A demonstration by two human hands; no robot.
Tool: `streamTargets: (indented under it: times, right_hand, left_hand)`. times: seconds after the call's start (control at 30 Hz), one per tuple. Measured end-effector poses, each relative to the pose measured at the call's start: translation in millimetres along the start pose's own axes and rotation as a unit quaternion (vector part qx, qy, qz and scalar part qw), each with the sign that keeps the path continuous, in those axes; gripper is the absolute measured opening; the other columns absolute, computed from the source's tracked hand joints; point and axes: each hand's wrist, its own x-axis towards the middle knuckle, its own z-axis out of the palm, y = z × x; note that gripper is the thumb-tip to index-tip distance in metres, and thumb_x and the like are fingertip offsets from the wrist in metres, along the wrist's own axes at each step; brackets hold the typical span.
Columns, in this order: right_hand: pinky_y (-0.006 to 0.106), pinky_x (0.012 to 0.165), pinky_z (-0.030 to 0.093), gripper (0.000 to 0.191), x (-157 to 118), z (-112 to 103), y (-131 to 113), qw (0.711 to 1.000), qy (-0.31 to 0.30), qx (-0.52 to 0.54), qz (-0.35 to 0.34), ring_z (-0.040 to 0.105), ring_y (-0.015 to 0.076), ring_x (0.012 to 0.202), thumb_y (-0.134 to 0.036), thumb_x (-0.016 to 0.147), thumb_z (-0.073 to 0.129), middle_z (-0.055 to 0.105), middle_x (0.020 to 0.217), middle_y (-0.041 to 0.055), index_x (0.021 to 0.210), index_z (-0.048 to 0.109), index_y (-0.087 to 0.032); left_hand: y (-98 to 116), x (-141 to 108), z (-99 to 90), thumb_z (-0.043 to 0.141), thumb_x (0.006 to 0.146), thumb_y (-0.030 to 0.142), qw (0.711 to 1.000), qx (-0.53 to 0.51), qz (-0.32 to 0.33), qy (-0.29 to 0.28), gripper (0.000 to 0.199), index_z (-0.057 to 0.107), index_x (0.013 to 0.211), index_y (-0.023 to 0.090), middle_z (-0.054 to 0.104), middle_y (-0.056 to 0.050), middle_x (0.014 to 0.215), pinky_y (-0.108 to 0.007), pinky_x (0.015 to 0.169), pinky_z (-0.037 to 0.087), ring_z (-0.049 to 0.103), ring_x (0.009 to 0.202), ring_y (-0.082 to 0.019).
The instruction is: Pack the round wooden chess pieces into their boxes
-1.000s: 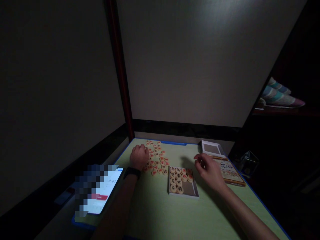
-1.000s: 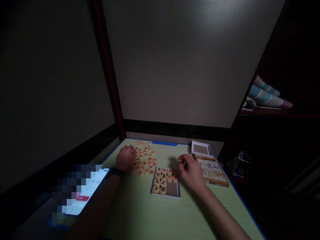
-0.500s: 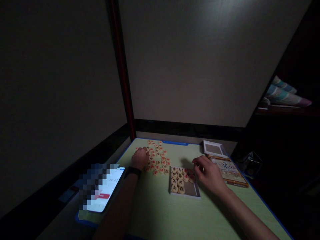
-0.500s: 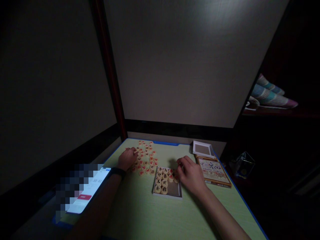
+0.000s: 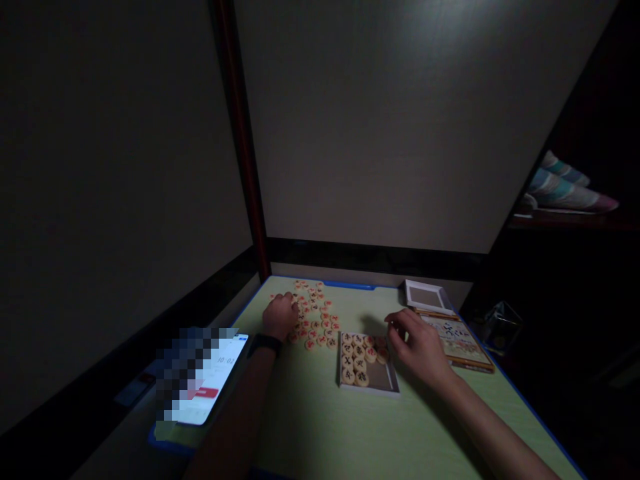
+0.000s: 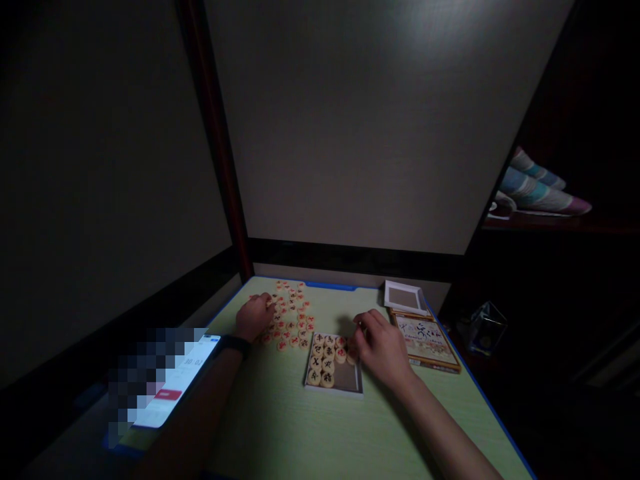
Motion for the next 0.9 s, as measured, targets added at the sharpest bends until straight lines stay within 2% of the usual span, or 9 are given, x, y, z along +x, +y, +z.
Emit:
streamTargets:
  times: [0.17, 0.3, 0.43, 0.53, 0.6, 0.7, 0.83, 0.9]
  right_hand:
    - [0.027, 0.062, 0.042, 0.015, 0, 3, 5, 0.999, 0.029, -0.001, -0.03, 0.059, 0.0163, 0.066, -0.019, 0.084, 0.046, 0.062, 0.078, 0.0037, 0.086, 0.061, -0.018]
    - [0.027, 0.061, 0.042, 0.016, -1, 4, 5, 0.999, 0.031, -0.012, -0.039, 0.059, 0.0156, 0.065, -0.019, 0.085, 0.045, 0.062, 0.078, 0.0034, 0.086, 0.061, -0.018]
    - [0.027, 0.061, 0.041, 0.017, -2, 5, 5, 0.999, 0.01, -0.033, -0.035, 0.06, 0.016, 0.066, -0.019, 0.085, 0.044, 0.062, 0.079, 0.0033, 0.085, 0.061, -0.018]
    - [0.028, 0.06, 0.042, 0.018, -2, 5, 4, 0.999, -0.01, -0.039, -0.025, 0.06, 0.0165, 0.066, -0.019, 0.085, 0.044, 0.063, 0.081, 0.0033, 0.086, 0.062, -0.019]
    - [0.028, 0.061, 0.043, 0.018, -2, 5, 3, 0.999, -0.008, -0.03, -0.02, 0.061, 0.0164, 0.066, -0.02, 0.086, 0.044, 0.064, 0.084, 0.0038, 0.089, 0.062, -0.018]
    - [0.029, 0.065, 0.046, 0.02, -2, 3, 2, 1.0, 0.007, -0.01, -0.02, 0.062, 0.0168, 0.069, -0.021, 0.087, 0.044, 0.065, 0.089, 0.0049, 0.095, 0.062, -0.018]
    - [0.03, 0.074, 0.047, 0.029, -1, 2, 3, 0.998, 0.036, -0.008, -0.047, 0.063, 0.0203, 0.083, -0.009, 0.074, 0.042, 0.066, 0.089, 0.0063, 0.095, 0.061, -0.018]
    - [0.028, 0.07, 0.046, 0.034, -2, 3, 5, 0.998, 0.049, -0.009, -0.049, 0.062, 0.0189, 0.076, -0.005, 0.068, 0.04, 0.065, 0.081, 0.0048, 0.091, 0.06, -0.018]
  left_hand:
    - [0, 2, 4.1, 0.044, 0.089, 0.019, 0.997, 0.005, 0.031, 0.071, 0.023, 0.063, 0.1, 0.015, 0.065, -0.013, 0.101, -0.033, 0.088, 0.044, 0.059, 0.102, -0.026]
    - [1, 4, 5.4, 0.039, 0.09, 0.013, 0.993, -0.04, 0.052, 0.098, 0.021, 0.059, 0.095, 0.017, 0.063, -0.009, 0.095, -0.031, 0.086, 0.043, 0.059, 0.094, -0.022]
    - [2, 3, 3.4, 0.037, 0.087, 0.007, 0.992, -0.072, 0.049, 0.092, 0.022, 0.055, 0.087, 0.02, 0.062, -0.006, 0.088, -0.03, 0.079, 0.042, 0.059, 0.087, -0.02]
    - [3, 3, 2.2, 0.04, 0.078, 0.001, 0.989, -0.091, 0.059, 0.101, 0.023, 0.052, 0.08, 0.02, 0.061, -0.006, 0.087, -0.029, 0.077, 0.04, 0.058, 0.085, -0.02]
    - [5, 3, 1.5, 0.041, 0.071, -0.001, 0.987, -0.109, 0.061, 0.105, 0.024, 0.05, 0.077, 0.021, 0.06, -0.005, 0.084, -0.029, 0.075, 0.039, 0.057, 0.082, -0.019]
    - [7, 2, 0.2, 0.044, 0.066, -0.001, 0.986, -0.126, 0.067, 0.083, 0.023, 0.047, 0.073, 0.021, 0.059, -0.002, 0.076, -0.028, 0.07, 0.037, 0.056, 0.076, -0.018]
    - [10, 0, -0.9, 0.047, 0.064, 0.001, 0.989, -0.115, 0.081, 0.055, 0.021, 0.046, 0.069, 0.022, 0.058, 0.0, 0.068, -0.028, 0.065, 0.034, 0.055, 0.071, -0.018]
    - [11, -1, -1.0, 0.047, 0.064, 0.002, 0.989, -0.111, 0.079, 0.055, 0.02, 0.046, 0.068, 0.022, 0.058, 0.0, 0.067, -0.028, 0.063, 0.033, 0.055, 0.069, -0.018]
